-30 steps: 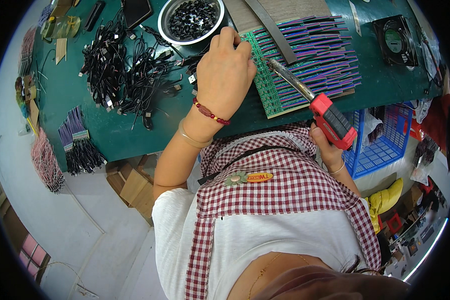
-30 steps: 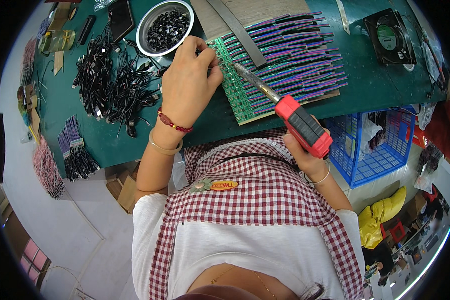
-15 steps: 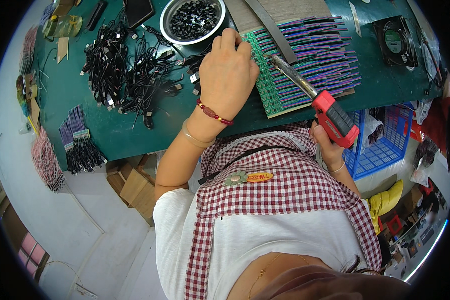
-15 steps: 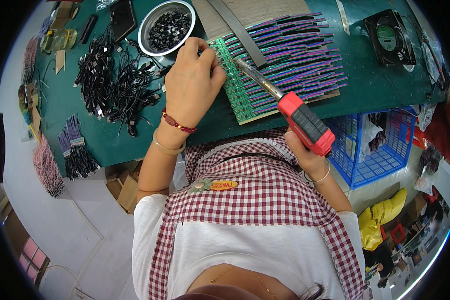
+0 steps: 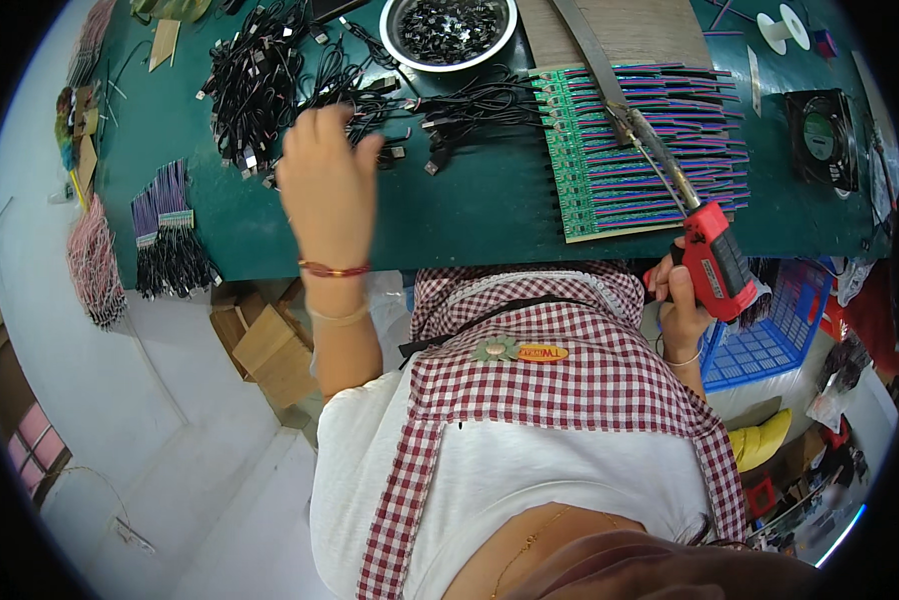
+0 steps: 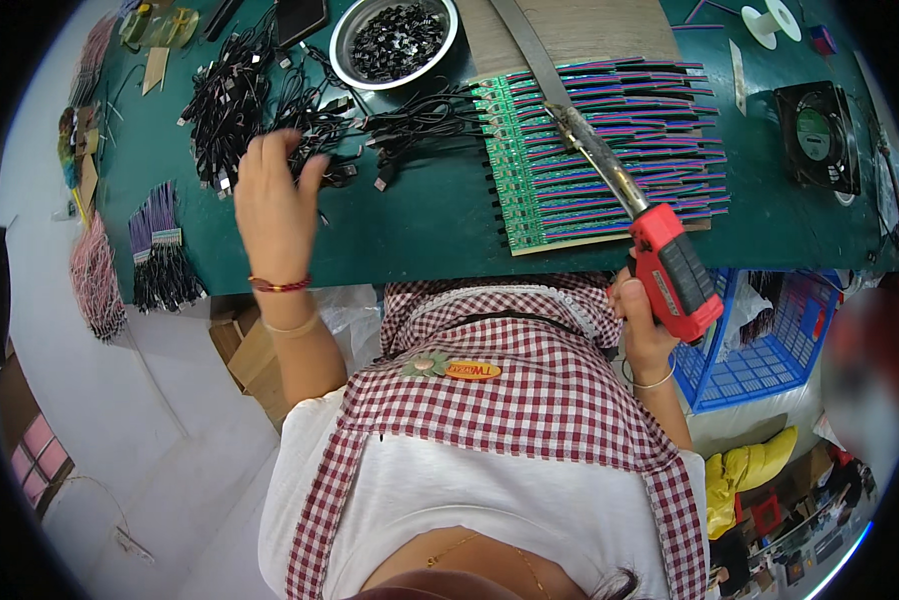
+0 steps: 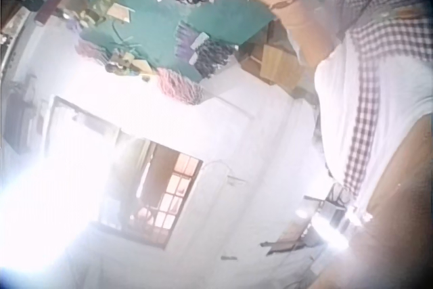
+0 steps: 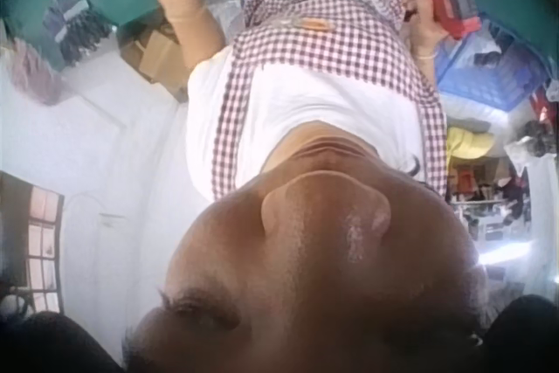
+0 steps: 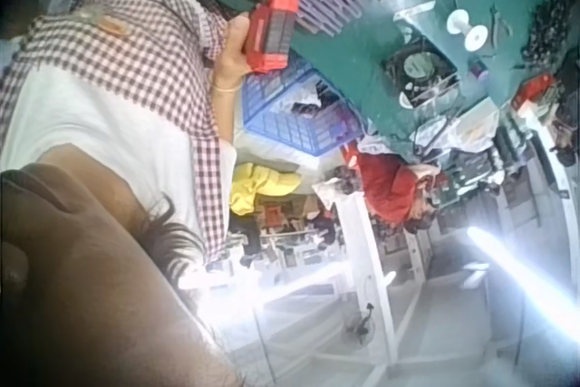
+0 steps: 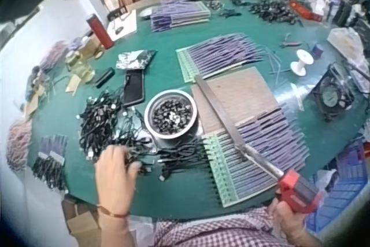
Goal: The person solders wires from bundles onto circuit boards using a soldering tool.
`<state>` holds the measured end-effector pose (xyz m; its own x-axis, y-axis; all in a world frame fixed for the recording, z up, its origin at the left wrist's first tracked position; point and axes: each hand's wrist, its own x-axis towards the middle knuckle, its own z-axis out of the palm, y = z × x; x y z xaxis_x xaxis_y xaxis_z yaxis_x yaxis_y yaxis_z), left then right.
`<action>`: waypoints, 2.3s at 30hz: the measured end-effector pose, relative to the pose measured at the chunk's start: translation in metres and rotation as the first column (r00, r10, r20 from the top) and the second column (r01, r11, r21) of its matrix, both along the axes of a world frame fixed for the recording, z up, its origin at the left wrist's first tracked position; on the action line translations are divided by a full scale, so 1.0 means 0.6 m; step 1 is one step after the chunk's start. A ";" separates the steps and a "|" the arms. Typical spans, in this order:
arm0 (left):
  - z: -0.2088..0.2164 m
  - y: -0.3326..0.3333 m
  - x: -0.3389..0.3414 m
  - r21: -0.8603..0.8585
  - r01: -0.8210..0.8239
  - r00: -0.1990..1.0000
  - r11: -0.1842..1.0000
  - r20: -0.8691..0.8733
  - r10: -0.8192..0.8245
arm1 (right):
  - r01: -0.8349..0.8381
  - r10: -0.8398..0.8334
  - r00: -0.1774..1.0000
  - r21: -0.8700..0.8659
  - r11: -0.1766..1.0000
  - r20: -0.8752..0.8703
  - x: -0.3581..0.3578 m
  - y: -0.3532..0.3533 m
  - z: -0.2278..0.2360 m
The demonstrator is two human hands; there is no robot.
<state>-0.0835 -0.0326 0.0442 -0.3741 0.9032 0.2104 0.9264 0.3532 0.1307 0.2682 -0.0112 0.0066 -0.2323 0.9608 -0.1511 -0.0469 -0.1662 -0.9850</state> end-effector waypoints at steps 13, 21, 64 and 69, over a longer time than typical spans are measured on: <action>0.005 -0.073 -0.068 0.033 -0.255 0.636 0.967 0.758 0.142 | 0.015 -0.005 0.991 0.078 0.997 -0.133 -0.022 0.025 0.016; -0.015 -0.065 -0.035 0.271 -0.007 0.390 0.963 0.887 -0.247 | 0.030 -0.017 0.987 0.077 0.997 -0.161 -0.039 0.031 0.029; 0.008 0.037 0.201 0.429 0.231 0.483 0.873 0.728 -0.486 | -0.123 0.083 0.980 0.227 0.966 0.181 -0.145 0.070 0.097; 0.009 0.037 0.202 0.399 0.178 0.479 0.900 0.763 -0.433 | -0.181 0.115 0.946 0.200 0.963 0.304 -0.133 0.060 0.085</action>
